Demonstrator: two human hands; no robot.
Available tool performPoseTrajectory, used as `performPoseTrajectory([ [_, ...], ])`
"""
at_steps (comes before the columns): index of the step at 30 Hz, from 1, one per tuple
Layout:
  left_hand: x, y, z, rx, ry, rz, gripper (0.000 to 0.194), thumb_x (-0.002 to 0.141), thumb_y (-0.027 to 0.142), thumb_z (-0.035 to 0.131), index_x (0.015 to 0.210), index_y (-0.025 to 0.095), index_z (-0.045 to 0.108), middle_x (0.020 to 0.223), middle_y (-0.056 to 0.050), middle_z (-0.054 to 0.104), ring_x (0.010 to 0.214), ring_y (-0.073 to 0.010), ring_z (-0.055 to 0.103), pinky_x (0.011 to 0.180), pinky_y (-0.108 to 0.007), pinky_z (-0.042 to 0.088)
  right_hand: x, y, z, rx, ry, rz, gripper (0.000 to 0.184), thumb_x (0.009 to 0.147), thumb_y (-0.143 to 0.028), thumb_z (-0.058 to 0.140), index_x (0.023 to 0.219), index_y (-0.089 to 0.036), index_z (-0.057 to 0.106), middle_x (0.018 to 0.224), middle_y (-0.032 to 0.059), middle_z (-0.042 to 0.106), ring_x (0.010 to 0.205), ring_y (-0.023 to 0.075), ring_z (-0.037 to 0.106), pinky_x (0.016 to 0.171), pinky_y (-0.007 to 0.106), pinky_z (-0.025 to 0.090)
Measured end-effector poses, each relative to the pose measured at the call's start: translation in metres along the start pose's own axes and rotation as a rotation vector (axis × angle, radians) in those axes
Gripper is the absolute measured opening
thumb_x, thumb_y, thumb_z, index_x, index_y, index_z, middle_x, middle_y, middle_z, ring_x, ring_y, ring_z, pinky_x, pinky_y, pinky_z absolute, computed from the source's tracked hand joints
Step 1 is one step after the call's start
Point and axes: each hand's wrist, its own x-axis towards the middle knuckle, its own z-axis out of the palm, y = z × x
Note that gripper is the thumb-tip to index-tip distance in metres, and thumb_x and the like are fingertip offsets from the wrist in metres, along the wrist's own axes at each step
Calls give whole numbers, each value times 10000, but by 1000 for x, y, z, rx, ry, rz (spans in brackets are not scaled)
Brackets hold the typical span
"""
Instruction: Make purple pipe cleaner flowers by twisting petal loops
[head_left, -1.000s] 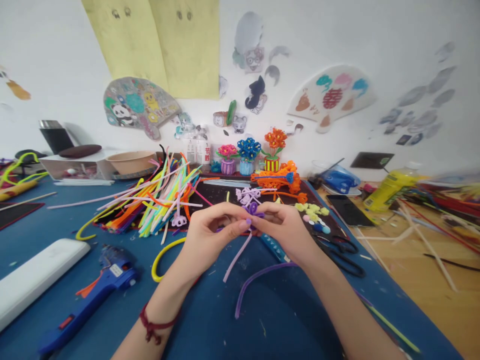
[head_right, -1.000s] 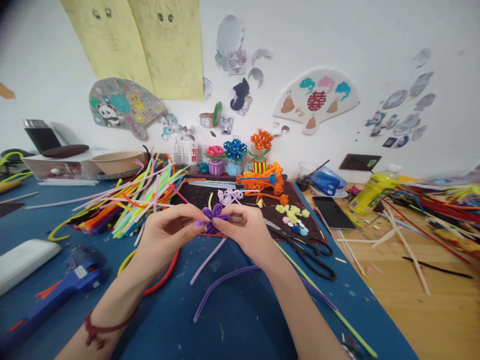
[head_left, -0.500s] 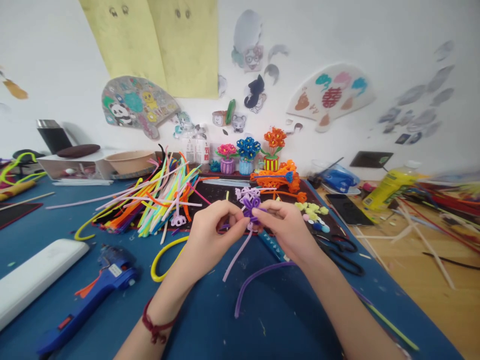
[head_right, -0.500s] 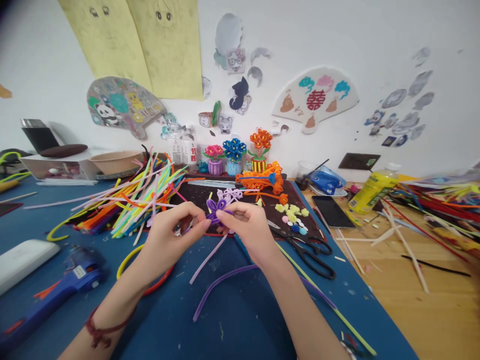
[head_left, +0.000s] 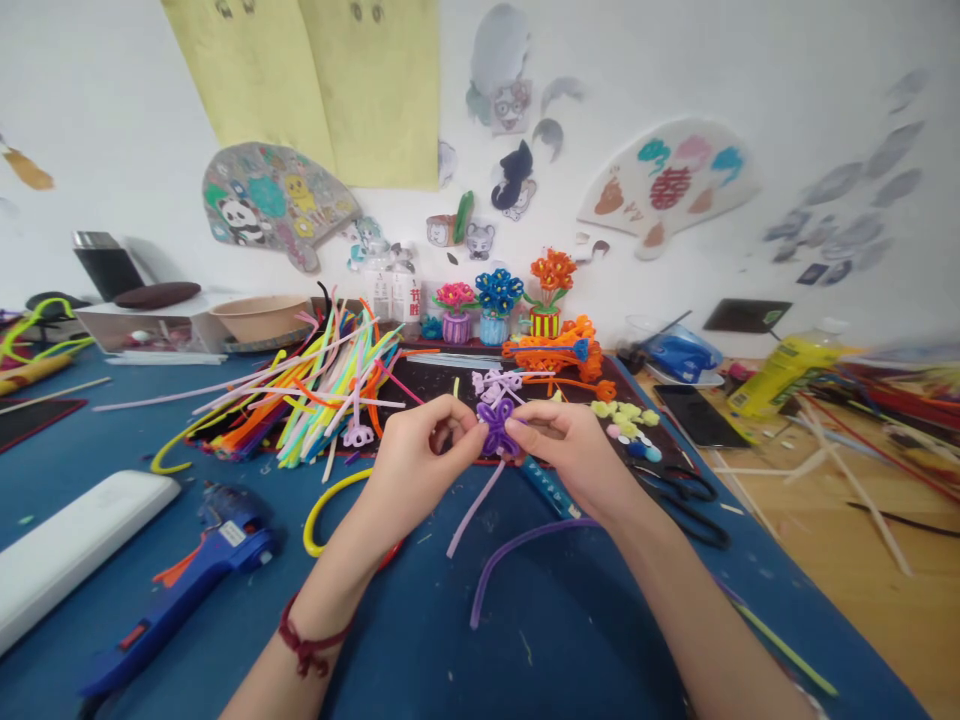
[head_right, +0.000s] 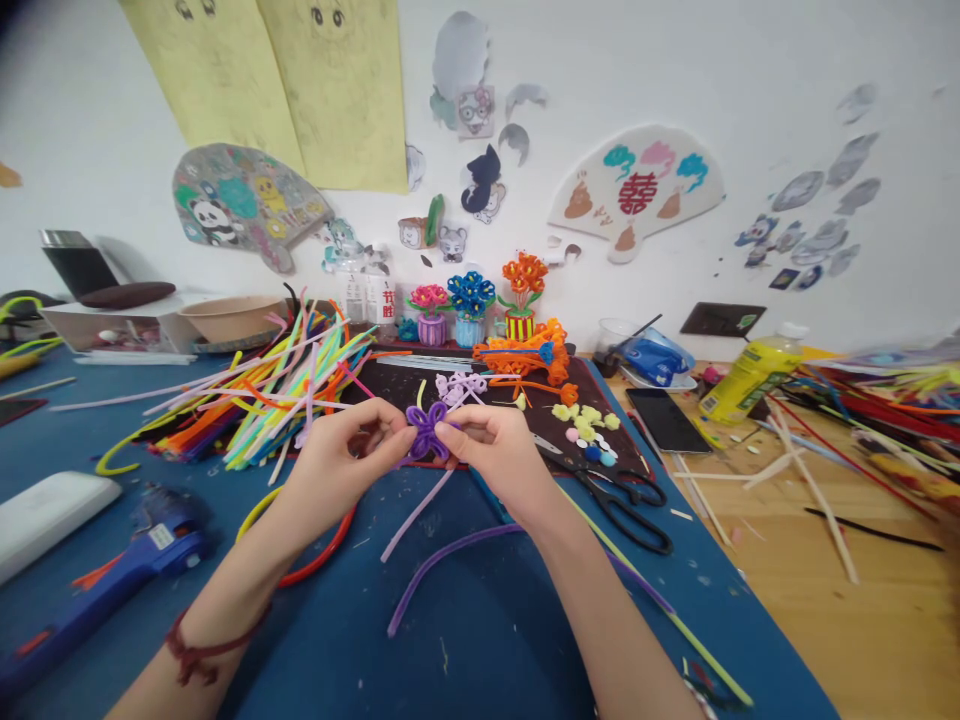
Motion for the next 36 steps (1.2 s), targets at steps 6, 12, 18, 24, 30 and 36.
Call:
performPoseTrajectory([
  [6, 2, -1, -3, 2, -42, -13, 180, 815, 293, 587, 692, 162, 599, 575, 33, 503, 531, -93, 420, 496, -204, 316, -1, -1, -2, -56, -53, 5, 283, 704, -422, 762, 757, -152, 698, 628, 1, 644, 585, 139, 590, 582, 282, 501],
  [12, 2, -1, -2, -52, -94, -35, 191, 809, 308, 600, 695, 155, 607, 621, 3, 583, 563, -112, 507, 507, -207, 369, -1, -1, -4, -23, -41, 34, 269, 644, -381, 812, 735, -149, 713, 654, 10, 667, 598, 136, 589, 612, 285, 498],
  [18, 2, -1, -4, -42, -123, -25, 194, 807, 316, 610, 703, 152, 627, 633, -13, 617, 573, -124, 535, 521, -213, 398, 0, -2, -5, 4, -52, 55, 332, 591, -425, 836, 725, -145, 717, 641, 15, 668, 577, 137, 584, 590, 283, 491],
  [24, 2, -2, -3, -4, -114, -9, 205, 822, 309, 598, 700, 146, 619, 623, -8, 605, 578, -121, 529, 533, -214, 387, -1, -2, -6, -10, -78, 46, 316, 642, -436, 805, 719, -143, 716, 643, 11, 656, 587, 127, 573, 603, 273, 483],
  [30, 1, -1, -3, 48, -105, 5, 190, 819, 278, 605, 689, 140, 616, 605, 9, 587, 549, -99, 482, 522, -210, 349, -2, -6, -2, -67, -46, 55, 226, 648, -338, 806, 713, -144, 712, 671, 16, 687, 623, 142, 612, 635, 282, 507],
  [36, 2, -1, -3, 83, -85, 49, 148, 820, 241, 614, 719, 137, 645, 603, 19, 588, 535, -85, 460, 523, -204, 341, -2, -5, -3, -120, -29, 47, 131, 680, -257, 772, 725, -148, 713, 694, 18, 710, 640, 145, 640, 641, 275, 521],
])
